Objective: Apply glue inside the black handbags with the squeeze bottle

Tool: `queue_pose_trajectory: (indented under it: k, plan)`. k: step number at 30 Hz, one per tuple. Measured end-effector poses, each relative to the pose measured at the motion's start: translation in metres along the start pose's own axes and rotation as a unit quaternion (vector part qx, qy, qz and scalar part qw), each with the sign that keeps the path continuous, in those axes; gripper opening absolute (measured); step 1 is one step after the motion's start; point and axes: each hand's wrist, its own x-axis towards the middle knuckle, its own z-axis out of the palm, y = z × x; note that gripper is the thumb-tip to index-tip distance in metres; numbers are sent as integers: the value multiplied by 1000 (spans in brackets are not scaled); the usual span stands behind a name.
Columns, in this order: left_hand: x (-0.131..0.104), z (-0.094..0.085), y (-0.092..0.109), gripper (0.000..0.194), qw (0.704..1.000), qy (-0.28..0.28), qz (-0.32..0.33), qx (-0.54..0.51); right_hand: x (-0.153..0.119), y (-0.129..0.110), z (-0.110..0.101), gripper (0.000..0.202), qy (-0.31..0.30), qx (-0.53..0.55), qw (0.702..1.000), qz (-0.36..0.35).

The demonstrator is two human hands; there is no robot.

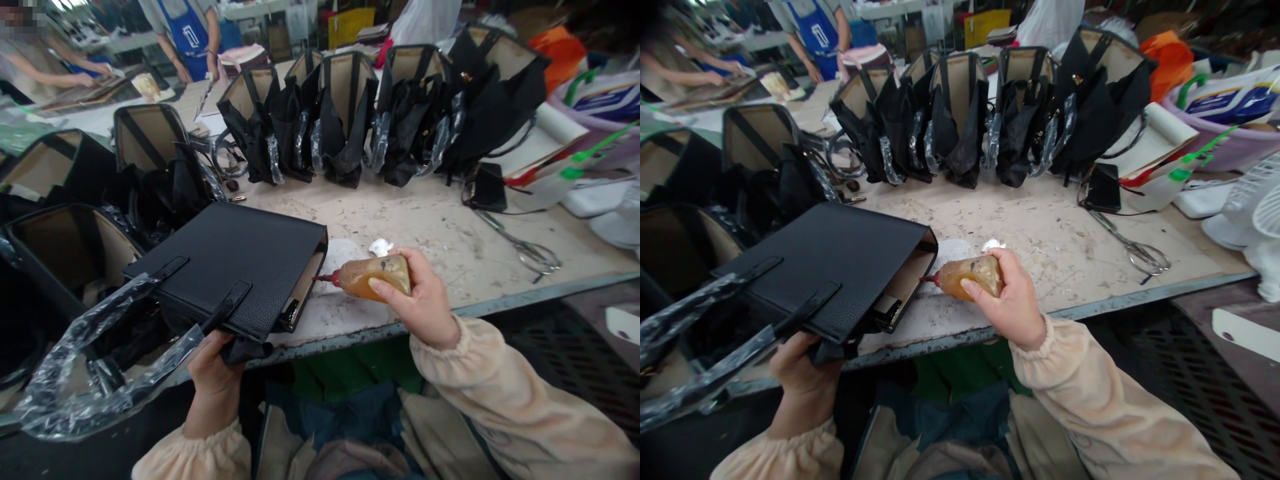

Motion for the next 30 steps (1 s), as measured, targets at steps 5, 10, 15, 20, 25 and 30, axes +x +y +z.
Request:
queue_pose_trajectory:
  k: [5, 10, 15, 20, 25, 30]
  plan:
    - [3, 4, 2, 17, 1000, 3, 24, -3, 4, 3, 2, 41, 9, 21, 1000, 19]
    - [3, -2, -2, 17, 999, -18, 39, 21, 1, 4, 2, 41, -40, 85, 992, 85]
    - [2, -3, -4, 18, 998, -24, 51, 37, -3, 3, 3, 37, -94, 165, 974, 128]
    - [0, -8, -4, 14, 981, -52, 131, 132, 4, 13, 8, 40, -33, 91, 991, 90]
    - [1, -16, -8, 13, 959, -106, 191, 183, 8, 20, 13, 41, 1, 8, 999, 36]
    - [1, -5, -2, 9, 962, -78, 206, 163, 8, 25, 18, 41, 26, -32, 999, -9]
